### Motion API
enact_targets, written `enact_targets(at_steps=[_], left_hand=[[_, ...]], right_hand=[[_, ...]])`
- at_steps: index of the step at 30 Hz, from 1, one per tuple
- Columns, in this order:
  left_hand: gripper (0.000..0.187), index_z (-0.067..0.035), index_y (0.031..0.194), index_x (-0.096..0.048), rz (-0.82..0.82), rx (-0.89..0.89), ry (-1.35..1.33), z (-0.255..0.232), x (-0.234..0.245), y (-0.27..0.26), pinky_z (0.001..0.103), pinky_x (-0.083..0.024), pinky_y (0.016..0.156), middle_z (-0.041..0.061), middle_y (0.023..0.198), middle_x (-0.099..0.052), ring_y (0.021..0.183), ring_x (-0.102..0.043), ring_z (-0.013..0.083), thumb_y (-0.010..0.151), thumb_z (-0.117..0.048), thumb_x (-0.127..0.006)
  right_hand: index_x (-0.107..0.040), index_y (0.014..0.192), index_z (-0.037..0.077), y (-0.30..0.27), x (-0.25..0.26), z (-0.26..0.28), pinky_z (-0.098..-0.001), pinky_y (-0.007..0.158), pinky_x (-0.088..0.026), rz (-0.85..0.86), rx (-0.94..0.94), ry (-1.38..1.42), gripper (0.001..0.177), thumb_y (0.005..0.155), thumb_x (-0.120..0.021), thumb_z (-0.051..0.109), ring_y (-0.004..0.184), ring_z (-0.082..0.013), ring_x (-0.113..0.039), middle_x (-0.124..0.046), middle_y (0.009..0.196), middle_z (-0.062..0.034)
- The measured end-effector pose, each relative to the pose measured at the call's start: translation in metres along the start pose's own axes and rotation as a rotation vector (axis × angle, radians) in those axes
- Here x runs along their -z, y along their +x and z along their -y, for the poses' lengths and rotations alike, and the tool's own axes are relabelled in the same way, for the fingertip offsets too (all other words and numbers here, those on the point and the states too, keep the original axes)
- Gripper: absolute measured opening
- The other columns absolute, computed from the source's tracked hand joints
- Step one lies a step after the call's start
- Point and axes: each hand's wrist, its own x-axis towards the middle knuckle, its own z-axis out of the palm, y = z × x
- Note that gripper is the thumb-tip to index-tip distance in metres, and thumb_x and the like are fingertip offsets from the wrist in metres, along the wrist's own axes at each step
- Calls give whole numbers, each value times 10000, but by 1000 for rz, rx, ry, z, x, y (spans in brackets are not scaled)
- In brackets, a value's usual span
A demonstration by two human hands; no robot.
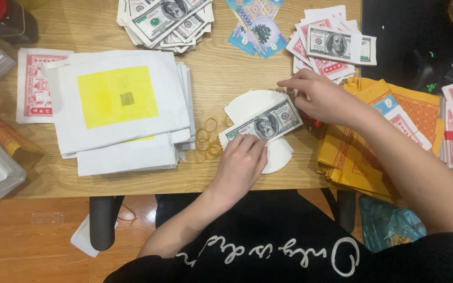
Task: The person counts stacks of paper money on a wooden table. They pick up bundles, fan them out to inspect, and place them into separate piles. The person also handles rubber bands and white paper inserts during the process.
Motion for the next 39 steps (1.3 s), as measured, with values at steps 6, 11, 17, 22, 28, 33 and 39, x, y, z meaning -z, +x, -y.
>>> enact_targets(at_steps=[6, 11, 17, 22, 28, 33, 39], left_hand=[[171, 23, 999, -701, 15, 8, -11, -2, 5, 3, 317, -498, 673, 132, 856, -639, 830, -611, 249, 921, -65, -578], [174, 21, 998, -705, 20, 5, -1, -1, 3, 1, 318, -499, 680, 133, 862, -642, 838, -613, 247, 922, -76, -582], [159, 13, 988, -694, -19, -25, 29, 0, 1, -1, 333, -503, 686, 130, 853, -624, 829, -613, 267, 909, -81, -593], [147, 2, 975, -697, -28, -10, 2, 1, 2, 2, 317, -507, 686, 114, 827, -621, 800, -614, 249, 908, -85, -599], [321, -29, 1147, -604, -111, 60, -91, 8, 14, 16, 397, -504, 746, 119, 920, -545, 850, -583, 315, 862, -156, -678], [616, -51, 1364, -453, -91, 2, -174, -1, 62, 57, 426, -410, 1034, 147, 1285, -532, 1190, -520, 316, 862, -292, -715], [419, -68, 1347, -491, 548, 27, -1116, -3, 49, 68, 329, -507, 1016, 65, 1208, -644, 1109, -642, 176, 931, -62, -544]], right_hand=[[-669, 1191, 6, 1, -5, -3, -435, 868, -539, 2, 18, -32, 380, 852, -500, -19, 1046, -358, -647, -609, 1165, -190], [-674, 1162, -5, 1, -5, -7, -446, 850, -540, -34, 57, -5, 352, 852, -507, -4, 1026, -367, -641, -597, 1156, -198], [-714, 1051, 36, -3, 1, 6, -469, 876, -517, -47, 72, 28, 238, 814, -687, 49, 1002, -353, -651, -619, 1078, -166], [-641, 1081, 69, -10, 2, 2, -444, 915, -476, -45, 51, 158, 292, 800, -719, 77, 991, -321, -667, -702, 937, -122], [-473, 1294, 72, -33, 15, 19, -427, 929, -457, -118, 126, 301, 551, 791, -691, 18, 972, -308, -668, -723, 944, -127], [-508, 1324, 139, -66, 37, 49, -381, 945, -470, -178, 262, 100, 554, 806, -695, 77, 992, -174, -669, -714, 1023, -23], [-545, 1234, 55, -87, 40, 69, -388, 881, -412, -446, 696, -38, 380, 883, -684, 18, 852, -212, -599, -667, 980, -47]])
